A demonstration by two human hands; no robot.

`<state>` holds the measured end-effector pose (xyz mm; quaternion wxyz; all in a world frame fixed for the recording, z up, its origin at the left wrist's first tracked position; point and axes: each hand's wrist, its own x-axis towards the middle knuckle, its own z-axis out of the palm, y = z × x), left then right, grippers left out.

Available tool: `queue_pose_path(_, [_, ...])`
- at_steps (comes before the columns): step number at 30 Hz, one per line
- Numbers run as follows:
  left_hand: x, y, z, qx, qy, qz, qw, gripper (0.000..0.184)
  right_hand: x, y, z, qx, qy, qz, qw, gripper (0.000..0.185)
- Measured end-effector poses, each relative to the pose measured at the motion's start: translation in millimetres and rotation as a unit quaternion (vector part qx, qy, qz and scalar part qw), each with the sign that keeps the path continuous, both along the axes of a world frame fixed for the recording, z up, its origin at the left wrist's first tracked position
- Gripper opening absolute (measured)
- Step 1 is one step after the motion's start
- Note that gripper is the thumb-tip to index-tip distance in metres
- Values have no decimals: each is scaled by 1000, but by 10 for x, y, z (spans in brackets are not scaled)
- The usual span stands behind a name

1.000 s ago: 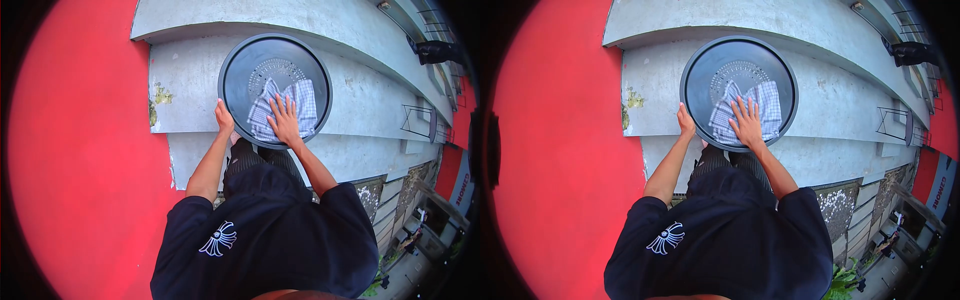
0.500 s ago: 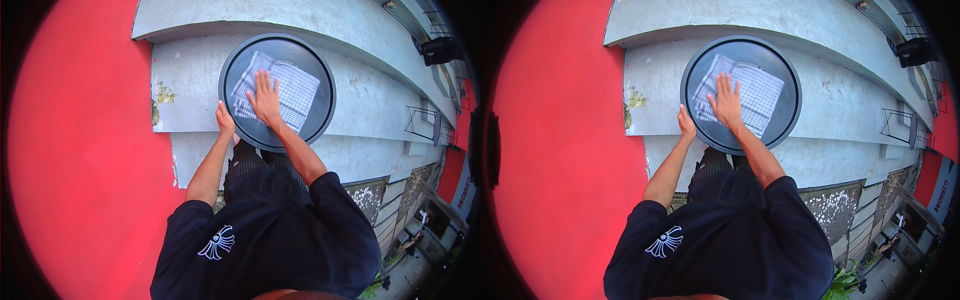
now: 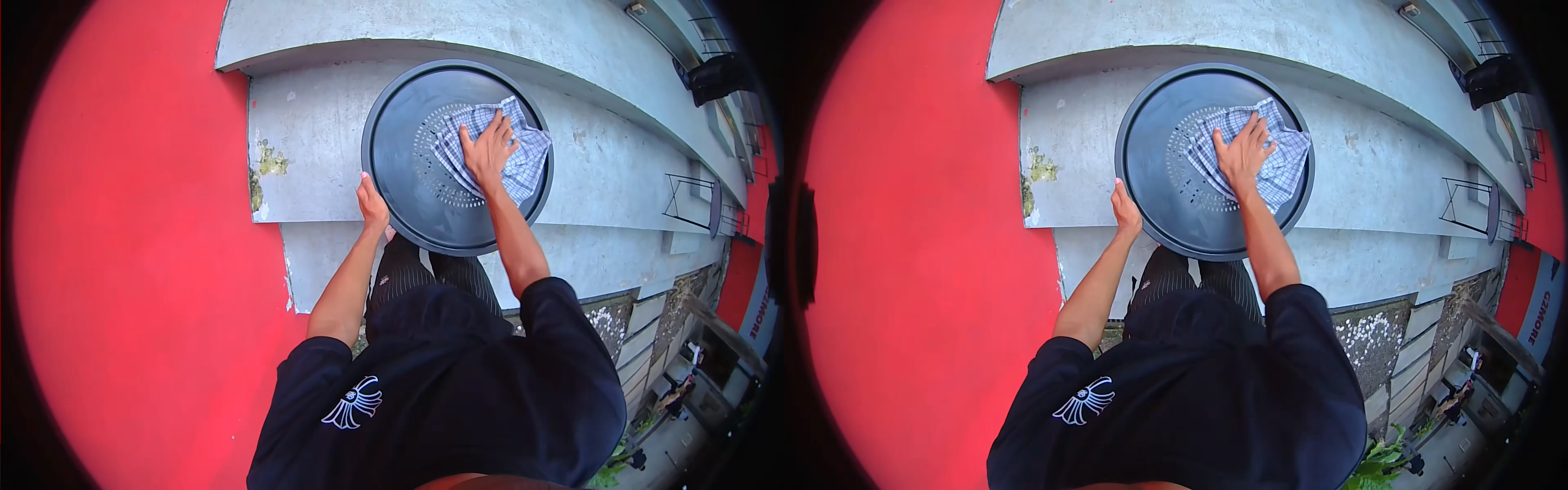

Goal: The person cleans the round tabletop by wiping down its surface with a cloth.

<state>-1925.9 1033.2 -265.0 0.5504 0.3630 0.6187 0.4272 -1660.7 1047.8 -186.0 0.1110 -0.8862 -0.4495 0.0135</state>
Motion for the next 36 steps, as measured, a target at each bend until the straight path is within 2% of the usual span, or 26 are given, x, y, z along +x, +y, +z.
queue_pose_path(2, [26,12,11,5,-6,5,1000,70,-116,121,6,59,26,-75,995,105])
queue_pose_path(4, [6,-9,84,5,-8,7,1000,71,-215,-24,-14,50,45,-70,995,105])
queue_pose_path(6, [13,12,197,-5,40,-13,999,70,-366,-319,-23,-38,30,82,995,103])
queue_pose_path(8, [19,19,22,-9,37,-4,999,70,-589,-722,-60,-8,29,172,985,100])
queue_pose_path(12, [84,60,129,-8,21,1,1000,70,-703,-1015,144,-59,56,234,969,97])
queue_pose_path(15, [70,61,125,-16,31,-6,999,71,-544,-791,305,21,100,253,962,91])
queue_pose_path(18, [62,45,197,-16,36,-8,999,72,-466,-496,-47,1,65,266,962,86])
queue_pose_path(19, [60,41,173,-17,36,-8,999,72,-434,-434,-14,-13,33,276,960,83])
queue_pose_path(20, [50,48,152,-18,52,-13,998,72,-411,-354,-3,-12,33,276,961,83])
queue_pose_path(23, [65,38,154,-16,69,-5,997,72,-350,-159,-102,52,28,70,996,85])
queue_pose_path(24, [92,49,184,-6,70,4,998,73,-421,-148,-95,50,28,70,996,85])
queue_pose_path(26, [131,33,249,-9,76,8,997,73,-546,-213,-38,19,1,115,993,85])
queue_pose_path(27, [151,60,271,-8,80,14,997,73,-581,-328,-11,-7,10,207,978,85])
queue_pose_path(28, [162,79,286,-6,78,14,997,73,-564,-421,13,-5,7,207,978,85])
queue_pose_path(30, [124,60,303,-7,61,4,998,72,-428,-594,62,-43,58,350,934,85])
queue_pose_path(31, [90,62,227,-5,60,6,998,72,-295,-588,54,-41,54,358,931,85])
queue_pose_path(32, [63,66,151,-8,55,1,998,72,-141,-546,41,-38,52,359,931,85])
queue_pose_path(34, [53,86,136,-12,52,-7,999,71,101,-391,-16,5,20,199,980,85])
queue_pose_path(36, [77,95,210,2,72,-5,997,70,55,-246,-109,15,10,156,988,86])
